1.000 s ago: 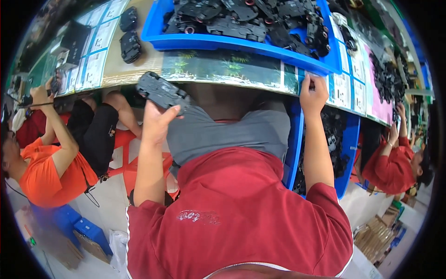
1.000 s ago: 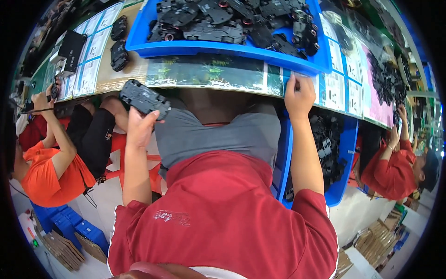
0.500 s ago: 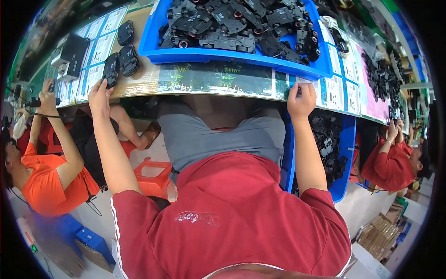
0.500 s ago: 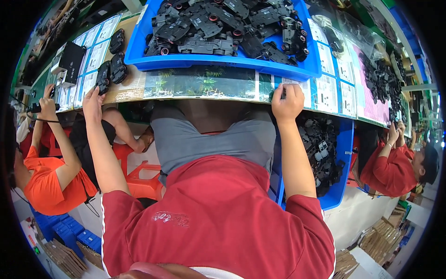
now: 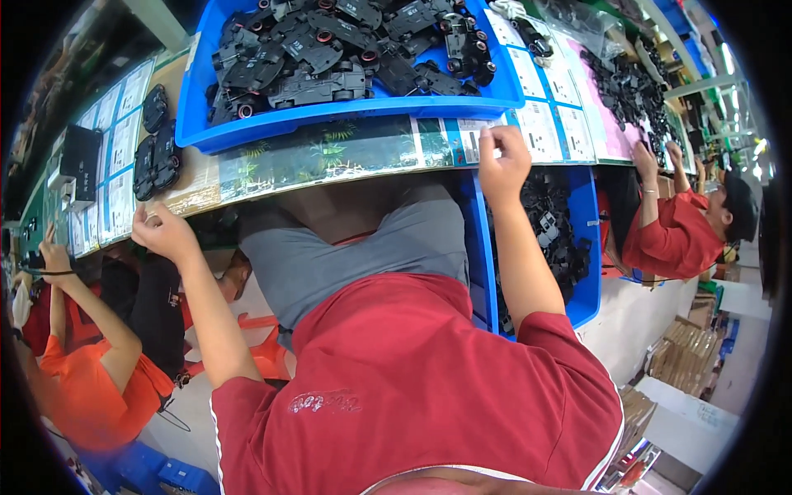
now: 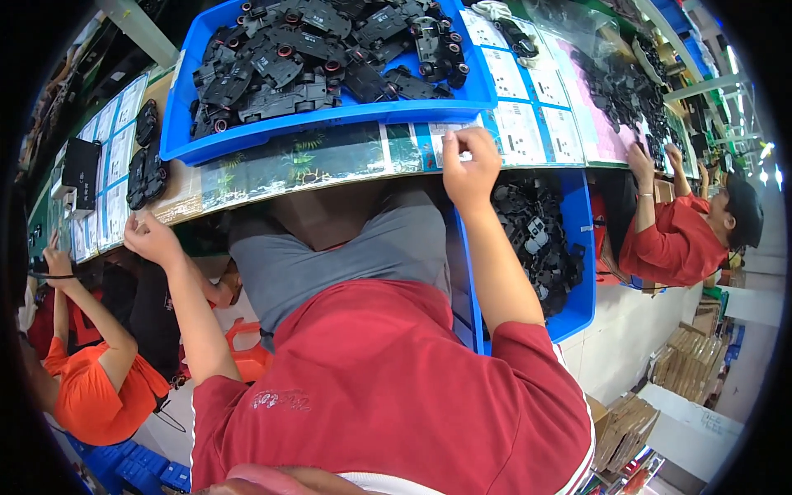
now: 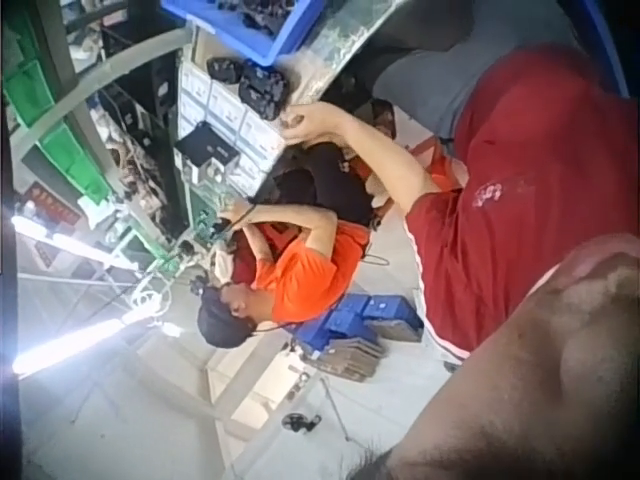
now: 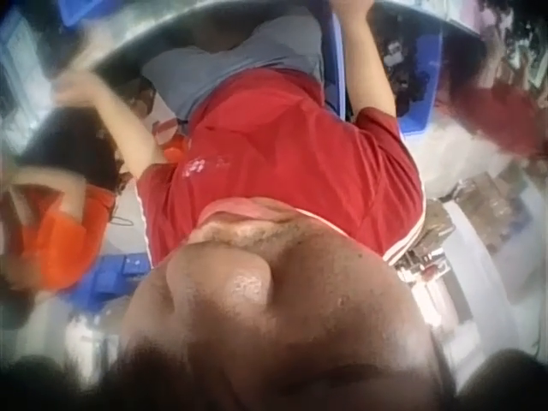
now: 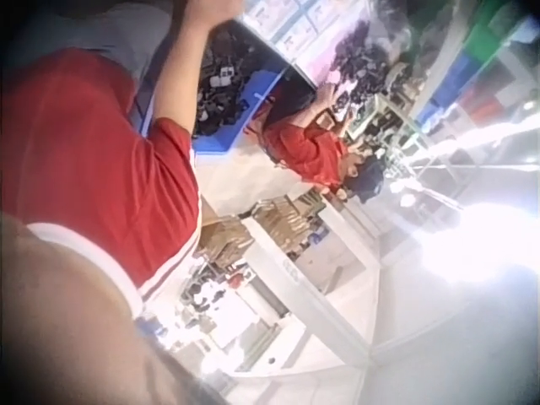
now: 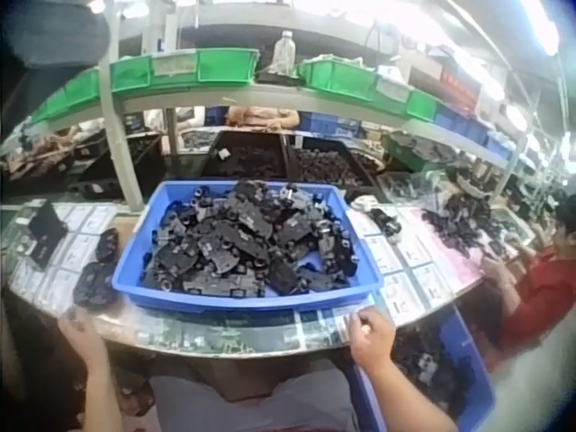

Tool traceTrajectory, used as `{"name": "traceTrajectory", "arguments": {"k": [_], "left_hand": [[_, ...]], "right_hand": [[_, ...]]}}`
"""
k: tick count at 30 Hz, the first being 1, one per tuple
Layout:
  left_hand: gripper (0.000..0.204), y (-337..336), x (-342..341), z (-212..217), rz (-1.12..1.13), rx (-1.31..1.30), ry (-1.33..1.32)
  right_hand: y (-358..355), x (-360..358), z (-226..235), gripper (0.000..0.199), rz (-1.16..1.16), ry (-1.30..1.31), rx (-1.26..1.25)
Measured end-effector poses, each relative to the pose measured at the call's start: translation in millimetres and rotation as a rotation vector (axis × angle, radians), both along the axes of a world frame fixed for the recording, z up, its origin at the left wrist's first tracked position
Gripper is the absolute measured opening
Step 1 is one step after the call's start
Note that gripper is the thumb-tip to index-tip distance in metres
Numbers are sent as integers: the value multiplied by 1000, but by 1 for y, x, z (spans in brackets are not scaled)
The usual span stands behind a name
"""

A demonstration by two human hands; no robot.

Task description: The person assembles toy cars by picking up car chassis and components from bins, fitting the parts together by hand, and placing the assembled pieces on the table.

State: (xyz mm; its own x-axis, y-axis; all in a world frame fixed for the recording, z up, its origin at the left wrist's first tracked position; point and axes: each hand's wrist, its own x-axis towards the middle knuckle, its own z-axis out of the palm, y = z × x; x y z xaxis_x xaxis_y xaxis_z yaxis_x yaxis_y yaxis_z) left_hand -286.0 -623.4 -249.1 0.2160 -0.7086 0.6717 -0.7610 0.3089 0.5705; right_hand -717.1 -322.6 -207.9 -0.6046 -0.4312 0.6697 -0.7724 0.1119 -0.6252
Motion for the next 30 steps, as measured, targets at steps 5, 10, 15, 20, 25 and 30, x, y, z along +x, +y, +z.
{"name": "traceTrajectory", "arguments": {"k": [5, 10, 15, 20, 25, 30], "left_hand": [[8, 29, -58, 19, -658, 58, -15], [10, 31, -99, 24, -584, 148, -330], [8, 35, -93, 23, -610, 150, -294], [8, 37, -95, 21, -625, 130, -282], [6, 38, -93, 22, -644, 129, -308], [7, 34, -91, 17, -652, 114, -305]], "right_hand": [[-31, -16, 75, 10, 14, 76, 80], [-97, -88, 68, 62, 14, 217, 461], [-163, -106, 62, 86, -85, 188, 708], [-161, -110, 53, 66, -114, 177, 652], [-86, -80, 74, 43, 103, 195, 191], [12, -78, 54, 27, 147, -287, -298]]}}
